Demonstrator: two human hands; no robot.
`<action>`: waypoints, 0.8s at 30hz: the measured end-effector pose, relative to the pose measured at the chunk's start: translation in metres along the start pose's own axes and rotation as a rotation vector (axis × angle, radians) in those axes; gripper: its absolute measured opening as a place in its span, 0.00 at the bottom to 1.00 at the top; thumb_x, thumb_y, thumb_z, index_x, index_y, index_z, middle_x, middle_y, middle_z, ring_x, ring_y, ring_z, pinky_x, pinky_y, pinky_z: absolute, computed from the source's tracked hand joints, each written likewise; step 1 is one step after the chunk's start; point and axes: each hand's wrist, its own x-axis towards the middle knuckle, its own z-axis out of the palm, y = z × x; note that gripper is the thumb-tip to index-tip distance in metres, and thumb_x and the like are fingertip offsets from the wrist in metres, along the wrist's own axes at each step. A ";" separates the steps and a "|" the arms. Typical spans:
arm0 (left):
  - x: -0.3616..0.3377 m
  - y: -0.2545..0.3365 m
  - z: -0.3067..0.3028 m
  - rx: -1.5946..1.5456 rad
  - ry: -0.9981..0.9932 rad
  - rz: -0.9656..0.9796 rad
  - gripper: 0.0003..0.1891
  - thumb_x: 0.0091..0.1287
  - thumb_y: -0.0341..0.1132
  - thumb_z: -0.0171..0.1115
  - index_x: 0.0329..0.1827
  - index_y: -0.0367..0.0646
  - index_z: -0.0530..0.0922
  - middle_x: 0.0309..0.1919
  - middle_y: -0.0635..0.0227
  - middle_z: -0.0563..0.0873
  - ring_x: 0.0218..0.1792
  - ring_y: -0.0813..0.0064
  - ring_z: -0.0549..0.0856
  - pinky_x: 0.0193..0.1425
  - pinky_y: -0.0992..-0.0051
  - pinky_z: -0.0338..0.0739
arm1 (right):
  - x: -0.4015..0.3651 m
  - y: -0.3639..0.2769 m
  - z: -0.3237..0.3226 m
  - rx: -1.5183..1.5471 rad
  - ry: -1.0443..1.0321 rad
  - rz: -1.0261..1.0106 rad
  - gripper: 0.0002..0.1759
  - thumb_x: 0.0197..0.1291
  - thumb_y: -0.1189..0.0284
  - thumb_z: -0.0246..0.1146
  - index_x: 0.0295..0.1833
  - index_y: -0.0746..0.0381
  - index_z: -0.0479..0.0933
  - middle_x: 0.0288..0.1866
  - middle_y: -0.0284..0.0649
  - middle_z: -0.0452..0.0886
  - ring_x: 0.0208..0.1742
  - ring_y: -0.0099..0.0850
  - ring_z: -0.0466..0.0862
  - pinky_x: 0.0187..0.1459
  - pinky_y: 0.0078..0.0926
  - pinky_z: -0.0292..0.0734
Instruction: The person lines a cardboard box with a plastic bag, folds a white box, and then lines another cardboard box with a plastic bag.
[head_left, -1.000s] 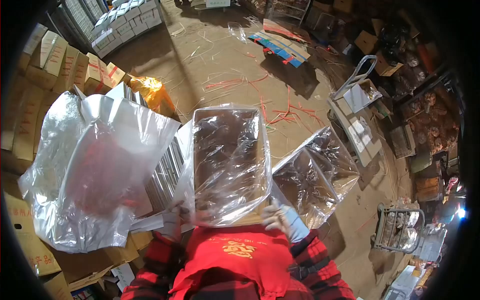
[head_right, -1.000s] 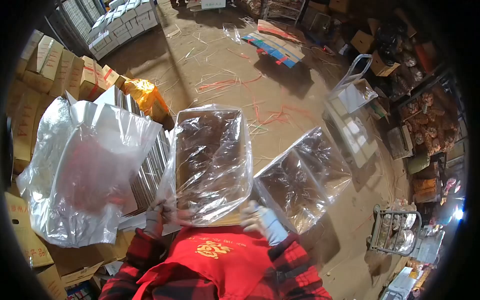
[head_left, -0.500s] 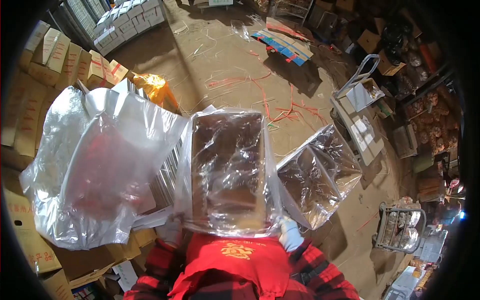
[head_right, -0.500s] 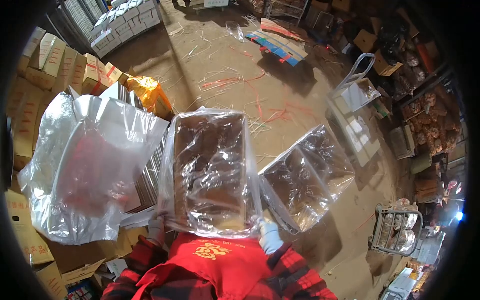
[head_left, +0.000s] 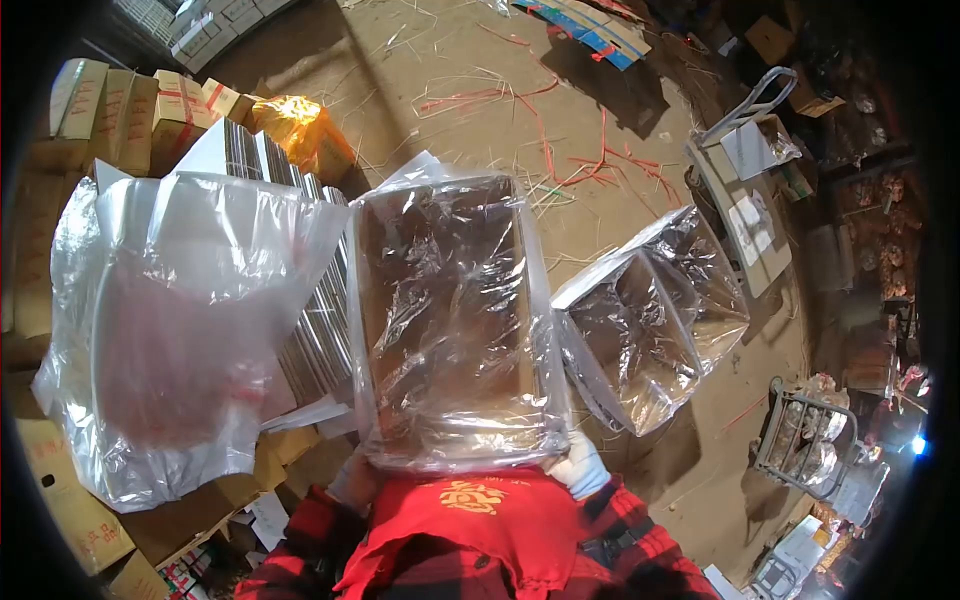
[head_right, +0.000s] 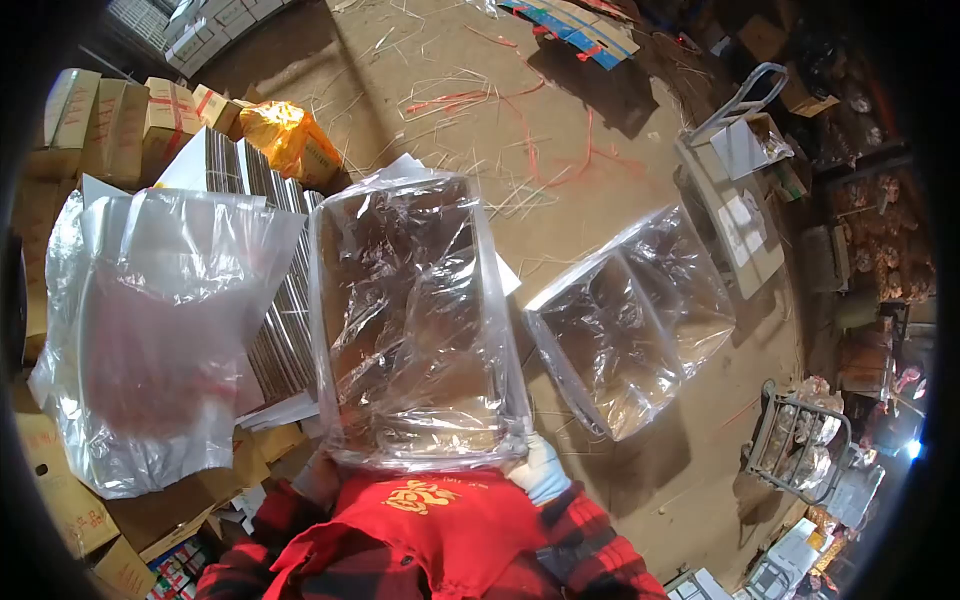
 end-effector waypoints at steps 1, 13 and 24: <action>-0.001 -0.003 0.005 0.275 0.037 0.213 0.20 0.72 0.45 0.46 0.61 0.43 0.69 0.51 0.63 0.79 0.49 0.70 0.80 0.55 0.68 0.76 | 0.005 0.008 0.013 -0.114 0.092 -0.068 0.11 0.62 0.63 0.59 0.43 0.58 0.76 0.32 0.35 0.79 0.34 0.33 0.81 0.41 0.41 0.79; 0.201 -0.060 -0.039 -0.849 0.121 -0.219 0.23 0.71 0.53 0.44 0.56 0.45 0.72 0.42 0.66 0.80 0.39 0.73 0.78 0.45 0.70 0.75 | 0.100 -0.054 0.104 -1.226 0.268 -0.290 0.17 0.66 0.66 0.51 0.56 0.62 0.72 0.46 0.36 0.79 0.43 0.28 0.79 0.45 0.28 0.77; 0.370 0.012 -0.166 -0.601 0.372 -0.079 0.22 0.71 0.54 0.43 0.51 0.47 0.75 0.36 0.68 0.79 0.32 0.76 0.77 0.39 0.71 0.74 | 0.288 -0.177 0.280 -1.137 0.043 -0.569 0.10 0.58 0.74 0.64 0.45 0.60 0.79 0.32 0.30 0.82 0.26 0.21 0.77 0.30 0.19 0.74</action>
